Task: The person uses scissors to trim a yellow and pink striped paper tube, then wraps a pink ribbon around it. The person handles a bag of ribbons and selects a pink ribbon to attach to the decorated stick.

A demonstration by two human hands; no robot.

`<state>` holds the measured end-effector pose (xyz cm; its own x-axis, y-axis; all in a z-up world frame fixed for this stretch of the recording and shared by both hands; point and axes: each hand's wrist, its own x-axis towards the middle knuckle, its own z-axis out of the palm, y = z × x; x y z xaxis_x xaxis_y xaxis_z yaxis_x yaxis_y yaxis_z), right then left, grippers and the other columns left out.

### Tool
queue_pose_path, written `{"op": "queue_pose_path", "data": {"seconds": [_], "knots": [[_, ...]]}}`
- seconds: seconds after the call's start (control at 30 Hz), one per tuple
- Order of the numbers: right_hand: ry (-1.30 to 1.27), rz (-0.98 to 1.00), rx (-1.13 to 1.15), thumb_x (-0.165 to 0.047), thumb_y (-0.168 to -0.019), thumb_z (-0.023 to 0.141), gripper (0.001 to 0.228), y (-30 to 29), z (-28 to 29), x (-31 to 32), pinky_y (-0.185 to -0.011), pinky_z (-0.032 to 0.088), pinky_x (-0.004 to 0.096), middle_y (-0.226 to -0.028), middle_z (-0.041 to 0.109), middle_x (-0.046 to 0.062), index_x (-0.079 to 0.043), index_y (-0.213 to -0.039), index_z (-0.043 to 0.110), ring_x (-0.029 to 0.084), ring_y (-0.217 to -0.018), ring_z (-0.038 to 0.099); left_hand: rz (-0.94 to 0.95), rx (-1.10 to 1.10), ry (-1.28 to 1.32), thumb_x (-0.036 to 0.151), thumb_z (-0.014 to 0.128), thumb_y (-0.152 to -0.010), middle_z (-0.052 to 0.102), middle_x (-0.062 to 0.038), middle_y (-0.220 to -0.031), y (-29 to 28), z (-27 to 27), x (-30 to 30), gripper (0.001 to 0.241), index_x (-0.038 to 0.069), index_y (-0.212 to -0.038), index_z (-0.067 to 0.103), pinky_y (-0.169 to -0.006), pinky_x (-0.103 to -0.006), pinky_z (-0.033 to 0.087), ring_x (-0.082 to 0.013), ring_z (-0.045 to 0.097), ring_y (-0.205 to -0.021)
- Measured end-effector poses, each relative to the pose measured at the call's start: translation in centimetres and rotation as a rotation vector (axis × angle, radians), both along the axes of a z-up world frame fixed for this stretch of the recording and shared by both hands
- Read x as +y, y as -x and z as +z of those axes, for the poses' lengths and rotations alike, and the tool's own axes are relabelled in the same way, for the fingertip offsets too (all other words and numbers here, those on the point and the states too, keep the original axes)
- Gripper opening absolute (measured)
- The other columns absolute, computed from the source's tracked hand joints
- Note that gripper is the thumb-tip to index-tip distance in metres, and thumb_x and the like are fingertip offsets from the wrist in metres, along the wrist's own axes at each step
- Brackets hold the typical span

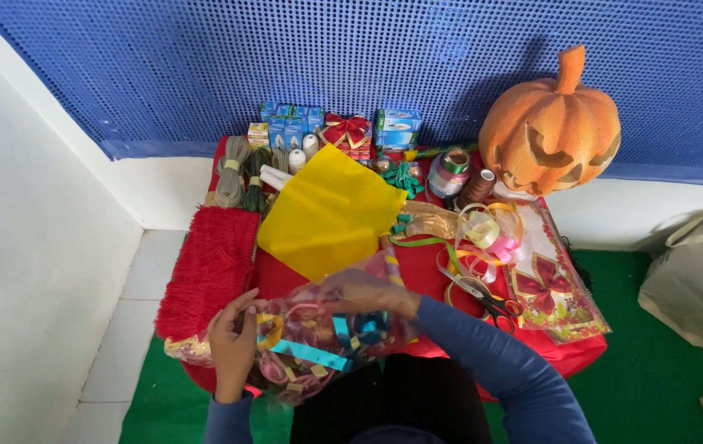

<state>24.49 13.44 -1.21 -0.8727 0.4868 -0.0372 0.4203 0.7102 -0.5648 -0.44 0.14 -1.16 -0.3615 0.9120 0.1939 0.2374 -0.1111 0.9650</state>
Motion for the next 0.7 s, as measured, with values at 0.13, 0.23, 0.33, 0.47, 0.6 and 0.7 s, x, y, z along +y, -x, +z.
{"op": "queue_pose_path", "data": {"seconds": [0.13,0.23,0.33,0.47,0.6,0.7], "knots": [[0.246,-0.148,-0.106,-0.063,-0.089,0.059,0.050,-1.7,4.0,-0.4,-0.080,0.050,0.030,-0.113,0.075,0.000,-0.021,-0.108,0.076,0.017,-0.097,0.068,0.005,-0.024,0.007,0.010,0.056,-0.101,0.080,-0.007,-0.101,0.0,0.2,-0.1,0.028,0.005,-0.122,0.074,-0.087,-0.0312,0.059,-0.0182,0.074,-0.098],[0.370,-0.192,-0.006,-0.059,-0.084,0.069,0.039,-4.2,4.7,-0.2,-0.090,0.045,0.027,-0.110,0.076,-0.006,-0.027,-0.104,0.079,0.013,-0.102,0.069,-0.016,-0.122,0.050,0.011,0.054,-0.102,0.078,-0.010,-0.103,-0.2,1.0,-0.4,0.030,0.003,-0.125,0.071,-0.087,-0.0330,0.063,-0.0202,0.074,-0.098],[0.469,-0.121,0.117,-0.034,-0.091,0.075,0.025,-6.4,5.7,-0.1,-0.087,0.055,0.029,-0.108,0.076,0.002,-0.017,-0.109,0.077,0.017,-0.098,0.072,-0.023,-0.111,0.031,0.008,0.054,-0.101,0.078,-0.011,-0.102,-0.1,0.7,-0.3,0.029,0.002,-0.124,0.071,-0.082,-0.0336,0.067,-0.0212,0.075,-0.096],[0.616,-0.088,0.348,-0.016,-0.097,0.071,0.014,-9.3,6.4,0.0,-0.098,0.057,0.038,-0.112,0.075,0.004,-0.015,-0.110,0.075,0.021,-0.105,0.072,-0.012,-0.080,0.024,0.009,0.053,-0.102,0.078,-0.010,-0.101,-0.1,0.3,-0.2,0.028,0.003,-0.123,0.071,-0.081,-0.0328,0.065,-0.0194,0.074,-0.092],[0.599,-0.288,0.432,-0.016,-0.099,0.070,0.013,-12.5,6.4,0.0,-0.055,0.037,0.023,-0.079,0.067,-0.002,-0.013,-0.109,0.078,0.009,-0.061,0.047,-0.022,-0.198,0.060,0.004,0.052,-0.102,0.076,-0.013,-0.102,-0.5,1.2,-0.4,0.029,0.000,-0.125,0.069,-0.079,-0.0391,0.070,-0.0239,0.076,-0.090],[0.856,-0.320,0.790,-0.007,-0.099,0.068,0.014,-14.4,6.5,0.5,-0.058,0.044,0.021,-0.100,0.074,0.010,-0.005,-0.110,0.077,0.012,-0.067,0.051,-0.002,-0.111,0.055,0.008,0.053,-0.102,0.077,-0.011,-0.102,-0.3,1.2,-0.5,0.028,0.003,-0.124,0.071,-0.080,-0.0339,0.067,-0.0208,0.074,-0.095]]}}
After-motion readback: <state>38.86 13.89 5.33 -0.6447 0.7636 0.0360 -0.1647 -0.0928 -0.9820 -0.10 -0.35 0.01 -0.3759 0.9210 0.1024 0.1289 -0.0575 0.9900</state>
